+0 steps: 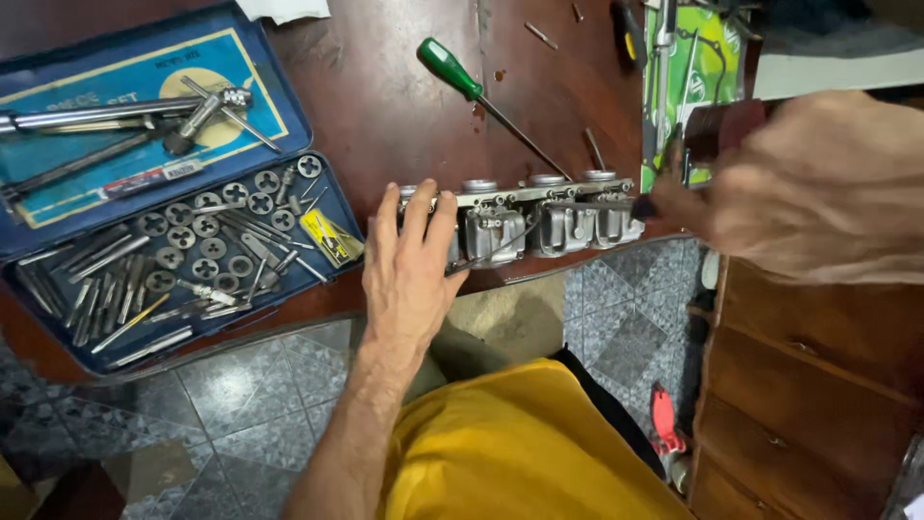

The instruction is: The person services a set of motorcycle carburetors by removing components with a screwdriver, measuring parts with a caliper, and spraying a cleaning agent into the internal chambers.

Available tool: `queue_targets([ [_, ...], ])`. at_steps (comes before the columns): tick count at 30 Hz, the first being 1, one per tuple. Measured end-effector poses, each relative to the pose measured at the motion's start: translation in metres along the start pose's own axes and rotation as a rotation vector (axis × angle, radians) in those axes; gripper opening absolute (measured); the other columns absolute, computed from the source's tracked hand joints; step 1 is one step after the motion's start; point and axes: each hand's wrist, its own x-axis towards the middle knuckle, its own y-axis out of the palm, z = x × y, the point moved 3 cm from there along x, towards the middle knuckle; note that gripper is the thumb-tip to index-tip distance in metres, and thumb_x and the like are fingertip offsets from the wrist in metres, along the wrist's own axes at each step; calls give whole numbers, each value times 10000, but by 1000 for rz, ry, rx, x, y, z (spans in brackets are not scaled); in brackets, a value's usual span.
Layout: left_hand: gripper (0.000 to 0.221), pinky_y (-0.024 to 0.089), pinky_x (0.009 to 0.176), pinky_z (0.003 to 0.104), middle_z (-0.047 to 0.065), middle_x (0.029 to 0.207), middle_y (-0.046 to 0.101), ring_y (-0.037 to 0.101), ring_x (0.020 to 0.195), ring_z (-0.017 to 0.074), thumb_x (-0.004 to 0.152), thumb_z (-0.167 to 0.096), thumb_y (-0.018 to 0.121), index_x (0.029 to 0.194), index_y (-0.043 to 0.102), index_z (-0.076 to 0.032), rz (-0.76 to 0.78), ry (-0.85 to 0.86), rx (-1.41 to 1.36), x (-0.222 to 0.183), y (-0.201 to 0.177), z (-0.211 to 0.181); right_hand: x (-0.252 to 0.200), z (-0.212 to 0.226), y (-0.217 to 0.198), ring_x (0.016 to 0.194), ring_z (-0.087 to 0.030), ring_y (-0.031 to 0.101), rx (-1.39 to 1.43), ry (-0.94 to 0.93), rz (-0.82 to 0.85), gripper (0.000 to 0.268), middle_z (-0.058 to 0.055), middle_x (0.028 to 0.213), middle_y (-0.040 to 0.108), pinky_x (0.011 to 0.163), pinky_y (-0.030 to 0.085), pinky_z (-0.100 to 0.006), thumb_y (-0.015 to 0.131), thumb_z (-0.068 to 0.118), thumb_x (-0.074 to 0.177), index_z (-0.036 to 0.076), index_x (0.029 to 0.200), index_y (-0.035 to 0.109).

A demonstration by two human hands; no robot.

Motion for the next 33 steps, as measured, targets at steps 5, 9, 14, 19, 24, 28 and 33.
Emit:
queue_targets([
  [5, 1101, 567, 1070, 511, 46, 1571, 538, 434, 1485, 389, 513, -360, 1056, 1483, 583, -142, -5, -6, -55, 0, 0, 1, 9, -14, -3, 431, -43, 697, 291, 297, 460, 665, 144, 442, 612, 480, 529, -230, 205, 918, 956, 427, 1348, 423],
  [9, 1093, 562, 1077, 517, 53, 1585, 520, 417, 1495, 395, 541, -356, 1051, 1496, 568, -133, 20, -7, -66, -1, 1, -1, 13, -19, -3, 501, -14, 719, 313, 351, 435, 603, 165, 566, 717, 510, 465, -213, 262, 879, 935, 492, 1383, 378],
  [14, 1087, 541, 1104, 513, 54, 1578, 531, 436, 1477, 397, 528, -359, 1057, 1482, 583, -144, -18, -25, -62, 0, -3, -1, 19, -28, -10, 618, -59, 815, 572, 510, 555, 333, 170, 654, 801, 622, 599, -255, 481, 773, 911, 702, 1233, 528],
  [19, 1038, 511, 1117, 593, 81, 1557, 546, 445, 1469, 426, 568, -345, 1053, 1472, 589, -129, -48, -5, -48, -4, 0, 2, 19, -28, -21, 807, -41, 866, 775, 627, 554, 358, 248, 862, 891, 748, 658, -257, 600, 648, 903, 650, 1259, 636],
  [24, 1061, 275, 1204, 730, 101, 1582, 557, 386, 1532, 478, 627, -574, 955, 1533, 570, -179, -37, 45, 191, -3, -15, -13, -24, -5, -15, 601, -107, 845, 740, 598, 485, 599, 81, 797, 860, 476, 639, -250, 561, 721, 951, 352, 1399, 413],
  [28, 836, 343, 1224, 643, 211, 1569, 561, 471, 1490, 435, 852, -542, 775, 1500, 558, -60, 54, 330, -2, 16, -29, -72, -67, 23, -1, 565, -123, 751, 554, 703, 139, 406, 85, 663, 742, 599, 515, -280, 633, 729, 829, 531, 1181, 595],
  [33, 426, 498, 985, 478, 81, 1302, 735, 652, 1229, 324, 937, 10, 671, 1338, 683, -132, 135, 629, -422, 42, 14, -130, -70, 61, -16, 784, -73, 837, 547, 695, 235, 358, 214, 1029, 770, 523, 615, -290, 579, 575, 956, 496, 1305, 578],
])
